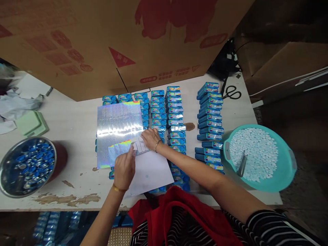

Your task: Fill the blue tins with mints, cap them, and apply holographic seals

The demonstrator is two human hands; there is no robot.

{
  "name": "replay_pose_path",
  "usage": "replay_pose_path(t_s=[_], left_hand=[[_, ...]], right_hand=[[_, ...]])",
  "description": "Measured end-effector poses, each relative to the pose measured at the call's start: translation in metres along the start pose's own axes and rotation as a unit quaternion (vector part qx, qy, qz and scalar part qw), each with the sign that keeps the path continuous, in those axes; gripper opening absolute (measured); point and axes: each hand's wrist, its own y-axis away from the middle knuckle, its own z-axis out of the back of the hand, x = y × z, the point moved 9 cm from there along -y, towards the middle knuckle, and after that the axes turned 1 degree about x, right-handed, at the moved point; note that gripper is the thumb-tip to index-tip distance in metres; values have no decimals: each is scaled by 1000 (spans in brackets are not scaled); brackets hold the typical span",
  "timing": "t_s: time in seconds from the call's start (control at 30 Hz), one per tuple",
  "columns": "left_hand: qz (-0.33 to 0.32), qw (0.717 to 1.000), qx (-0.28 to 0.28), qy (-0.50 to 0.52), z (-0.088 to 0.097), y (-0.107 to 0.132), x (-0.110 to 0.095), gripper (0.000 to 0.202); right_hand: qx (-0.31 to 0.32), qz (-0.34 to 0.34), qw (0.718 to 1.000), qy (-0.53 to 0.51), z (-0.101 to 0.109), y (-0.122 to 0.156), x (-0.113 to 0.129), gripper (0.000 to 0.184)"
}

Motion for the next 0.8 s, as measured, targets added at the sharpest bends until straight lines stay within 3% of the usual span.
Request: replay_pose_path(t_s=[0.07, 0.13, 0.23, 0.37, 0.57, 0.63, 0.8], left_hand=[[72, 991, -84, 81, 34, 3, -3, 63], [148, 959, -158, 184, 59, 4, -1, 70], [229, 896, -203, 323, 65, -2, 1, 75], [272, 849, -177, 417, 40, -17, -9, 74], [302, 804, -99, 502, -25, -34, -51, 75], [287, 815, -73, 498, -44, -42, -70, 74], [203, 895, -20, 398, -82, -71, -111, 67]], right_hand=[[-24, 8, 999, -25, 5, 4, 3, 29], [-74, 30, 994, -81, 20, 16, 9, 32], [-146, 70, 959, -233, 54, 48, 17, 41], [-151, 41, 891, -426, 82, 93, 10, 46], [-189, -87, 843, -497, 88, 142, -46, 30], [-195, -120, 831, -507, 82, 154, -74, 30], [-177, -201, 828, -493, 71, 165, -148, 38]])
